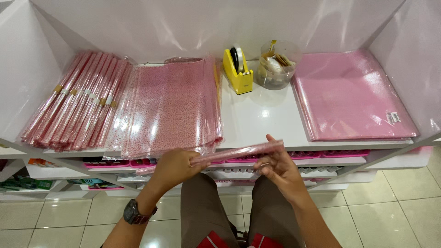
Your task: The person wraps individual rolls of paper in transparent plastic sheets and secures them with adhesive tape by hand.
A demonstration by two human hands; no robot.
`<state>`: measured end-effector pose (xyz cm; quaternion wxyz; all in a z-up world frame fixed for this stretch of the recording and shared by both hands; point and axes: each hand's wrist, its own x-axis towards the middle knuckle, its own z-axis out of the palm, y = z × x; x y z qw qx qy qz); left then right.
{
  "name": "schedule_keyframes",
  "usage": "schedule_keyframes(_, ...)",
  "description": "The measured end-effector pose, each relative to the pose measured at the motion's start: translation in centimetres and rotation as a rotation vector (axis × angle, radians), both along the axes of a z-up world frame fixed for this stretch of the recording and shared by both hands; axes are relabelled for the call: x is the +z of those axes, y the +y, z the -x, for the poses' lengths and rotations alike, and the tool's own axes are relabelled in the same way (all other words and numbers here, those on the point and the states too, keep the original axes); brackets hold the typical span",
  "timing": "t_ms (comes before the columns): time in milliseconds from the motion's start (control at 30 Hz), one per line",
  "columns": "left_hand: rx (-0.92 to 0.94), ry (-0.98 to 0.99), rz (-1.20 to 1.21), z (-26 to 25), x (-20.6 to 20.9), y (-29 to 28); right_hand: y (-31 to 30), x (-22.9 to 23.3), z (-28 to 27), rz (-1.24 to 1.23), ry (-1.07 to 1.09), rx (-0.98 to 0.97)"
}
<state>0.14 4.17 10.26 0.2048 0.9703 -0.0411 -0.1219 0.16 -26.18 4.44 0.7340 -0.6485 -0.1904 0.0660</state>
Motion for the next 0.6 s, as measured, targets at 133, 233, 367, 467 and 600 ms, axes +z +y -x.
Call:
schedule_keyframes(133,-0.117,-0.046,0.034,0.7,-1.0,-0.6,0.7,0.9,-0.3,-0.170,-0.115,0.012)
schedule_keyframes(233,-0.136,-0.070,0.116,1.7,0.0,-2.0,2.4,1.7,0.0,-0.122,-0.239,0.037)
schedule_keyframes(367,-0.163,-0.271,0.021,2.2,-2.2,-3.4,3.7,3.5,2.2,0.006,-0.457,-0.023)
schedule_keyframes(467,-0.106,-0.193,-0.004,2.2,-2.6,-2.8,2.0,0.9,1.6,-0.161,-0.659,-0.160)
schedule_keyframes(600,-0.128,-0.099,-0.005,2.7,-1.9,-2.3,0.5,5.9,1.1,0.194,-1.075,-0.304)
